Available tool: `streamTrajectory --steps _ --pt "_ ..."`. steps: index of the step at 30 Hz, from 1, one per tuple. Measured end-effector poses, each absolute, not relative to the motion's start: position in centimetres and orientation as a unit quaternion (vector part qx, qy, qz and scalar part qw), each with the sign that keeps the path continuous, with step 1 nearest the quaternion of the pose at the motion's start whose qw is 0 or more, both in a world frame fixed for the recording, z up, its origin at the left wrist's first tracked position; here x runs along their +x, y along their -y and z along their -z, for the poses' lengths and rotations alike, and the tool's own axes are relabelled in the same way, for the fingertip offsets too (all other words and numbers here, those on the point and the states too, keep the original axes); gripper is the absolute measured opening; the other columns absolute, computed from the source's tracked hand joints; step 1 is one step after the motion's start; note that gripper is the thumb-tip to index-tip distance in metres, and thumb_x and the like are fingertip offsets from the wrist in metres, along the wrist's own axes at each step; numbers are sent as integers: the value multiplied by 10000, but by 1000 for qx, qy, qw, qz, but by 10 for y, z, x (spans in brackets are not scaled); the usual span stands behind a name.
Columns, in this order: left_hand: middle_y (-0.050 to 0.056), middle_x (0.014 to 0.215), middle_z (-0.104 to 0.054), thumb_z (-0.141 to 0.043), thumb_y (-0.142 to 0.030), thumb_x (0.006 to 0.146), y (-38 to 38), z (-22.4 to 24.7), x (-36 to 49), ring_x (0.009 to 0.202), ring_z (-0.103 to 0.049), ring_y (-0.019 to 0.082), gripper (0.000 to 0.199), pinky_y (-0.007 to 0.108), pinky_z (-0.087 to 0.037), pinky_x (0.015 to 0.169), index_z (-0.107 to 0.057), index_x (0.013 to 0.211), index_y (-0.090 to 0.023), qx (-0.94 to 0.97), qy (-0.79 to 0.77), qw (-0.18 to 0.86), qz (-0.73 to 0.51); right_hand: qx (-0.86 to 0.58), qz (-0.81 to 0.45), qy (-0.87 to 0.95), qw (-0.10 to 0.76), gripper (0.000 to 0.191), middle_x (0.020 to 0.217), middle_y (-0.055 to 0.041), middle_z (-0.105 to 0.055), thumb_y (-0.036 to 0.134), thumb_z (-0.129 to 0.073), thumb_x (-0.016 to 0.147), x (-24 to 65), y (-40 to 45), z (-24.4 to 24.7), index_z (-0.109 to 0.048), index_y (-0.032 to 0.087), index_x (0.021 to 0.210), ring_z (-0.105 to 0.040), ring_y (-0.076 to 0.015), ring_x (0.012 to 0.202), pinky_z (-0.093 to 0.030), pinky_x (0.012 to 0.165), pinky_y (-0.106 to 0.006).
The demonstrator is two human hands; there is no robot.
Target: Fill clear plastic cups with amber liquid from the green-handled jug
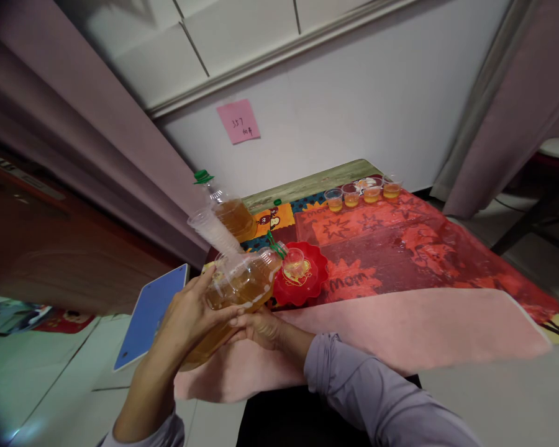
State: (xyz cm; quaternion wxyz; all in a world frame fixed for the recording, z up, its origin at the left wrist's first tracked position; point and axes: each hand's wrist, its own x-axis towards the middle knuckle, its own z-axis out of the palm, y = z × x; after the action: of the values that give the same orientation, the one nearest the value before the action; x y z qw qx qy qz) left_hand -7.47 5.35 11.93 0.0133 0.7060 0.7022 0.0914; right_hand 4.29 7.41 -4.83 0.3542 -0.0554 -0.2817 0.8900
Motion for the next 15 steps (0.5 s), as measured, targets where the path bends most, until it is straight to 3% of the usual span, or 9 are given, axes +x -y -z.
streamTrajectory --steps 5,15 --pt "233 1546 -671 -879 -546 807 -53 -117 -76 1413 -668 439 984 599 -564 1129 -461 1630 -206 710 -698 5 -94 -51 -892 279 352 465 1193 -44 -771 269 -901 721 43 -74 48 -653 239 1113 -754 -235 1091 -653 927 -424" --pt "244 1533 -680 -910 -519 778 -54 -121 -73 1378 -691 455 998 592 -577 1117 -490 1617 -178 707 -700 12 -95 -74 -885 282 363 425 1018 -22 -784 287 -890 662 45 -73 40 -686 253 1033 -773 -278 1056 -649 975 -541"
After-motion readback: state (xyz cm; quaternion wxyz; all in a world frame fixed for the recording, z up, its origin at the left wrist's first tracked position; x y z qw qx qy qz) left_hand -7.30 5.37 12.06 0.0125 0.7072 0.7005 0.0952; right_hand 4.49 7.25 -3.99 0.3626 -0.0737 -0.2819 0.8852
